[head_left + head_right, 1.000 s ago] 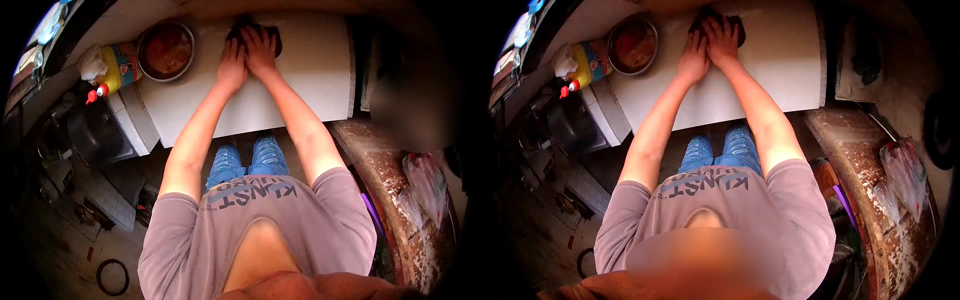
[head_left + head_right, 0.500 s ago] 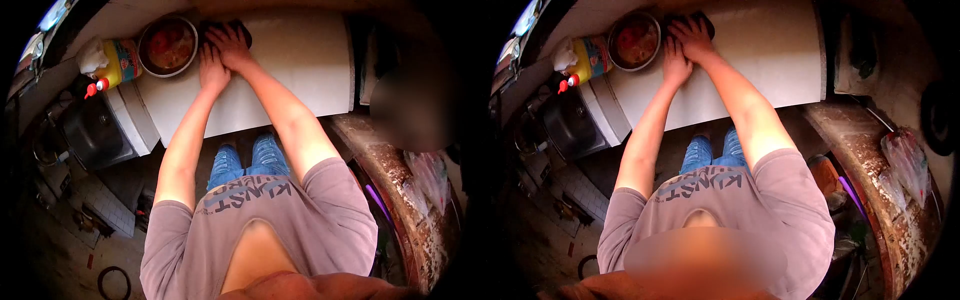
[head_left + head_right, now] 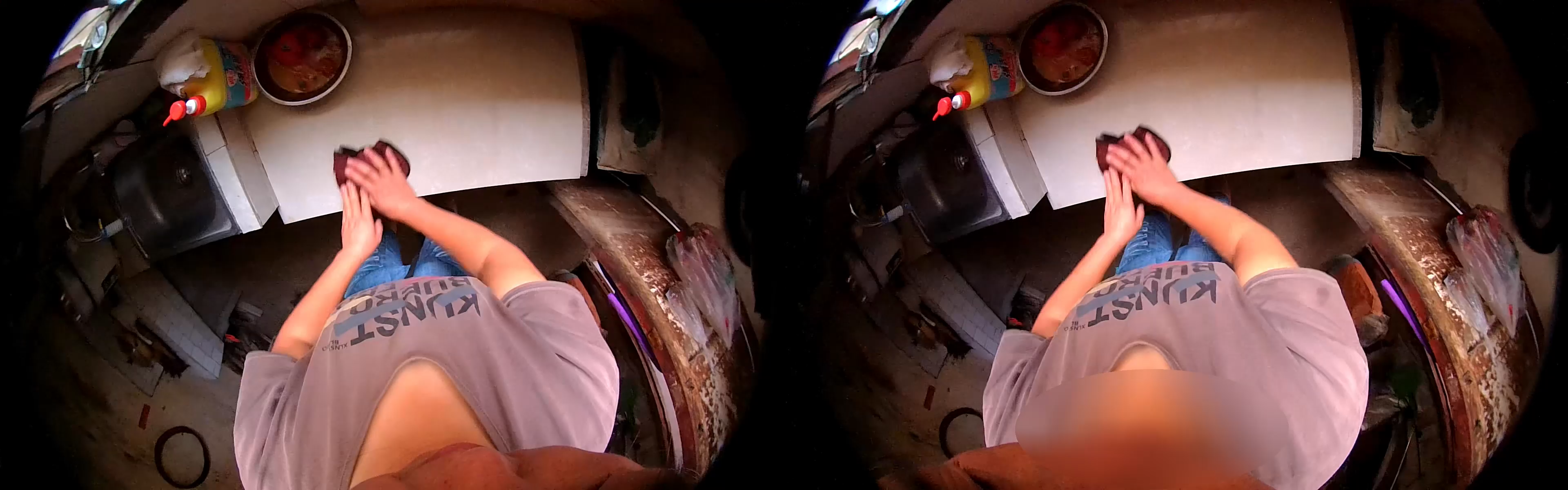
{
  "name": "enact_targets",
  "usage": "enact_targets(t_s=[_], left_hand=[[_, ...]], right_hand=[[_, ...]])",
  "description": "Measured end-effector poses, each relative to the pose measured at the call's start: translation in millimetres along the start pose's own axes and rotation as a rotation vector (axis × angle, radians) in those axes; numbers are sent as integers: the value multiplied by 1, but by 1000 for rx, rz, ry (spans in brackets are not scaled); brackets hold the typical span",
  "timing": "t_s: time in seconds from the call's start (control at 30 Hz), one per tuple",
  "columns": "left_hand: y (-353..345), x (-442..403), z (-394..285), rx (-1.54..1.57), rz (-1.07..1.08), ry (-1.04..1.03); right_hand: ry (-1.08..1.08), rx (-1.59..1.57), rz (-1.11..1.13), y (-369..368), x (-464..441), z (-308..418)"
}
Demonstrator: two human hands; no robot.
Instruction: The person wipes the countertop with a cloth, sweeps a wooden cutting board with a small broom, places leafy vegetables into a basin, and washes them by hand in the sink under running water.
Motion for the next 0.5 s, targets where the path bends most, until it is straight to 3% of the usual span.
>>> enact_targets(t_s=[0.1,0.17,0.3,0.5], left_hand=[[0,36,24,-26,80,101],[11,32,41,-3,-36,106],[44,-4,75,-15,-197,196],[64,-29,64,-140,-58,203]], right_hand=[[58,-38,-1,-12,11,40],[128,-155,-35,-9,-18,45],[242,-99,-113,-19,-89,54],[226,-86,-140,-24,-103,35]])
Point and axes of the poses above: each hand's wrist, its own x-axis away from the middle knuckle, its own y-axis out of the back of the hand, z = x × y, the point moved 4 cm from there along -x, towards the middle knuckle, and after that the axes turned 15 degrees about x, right-handed, at the moved point
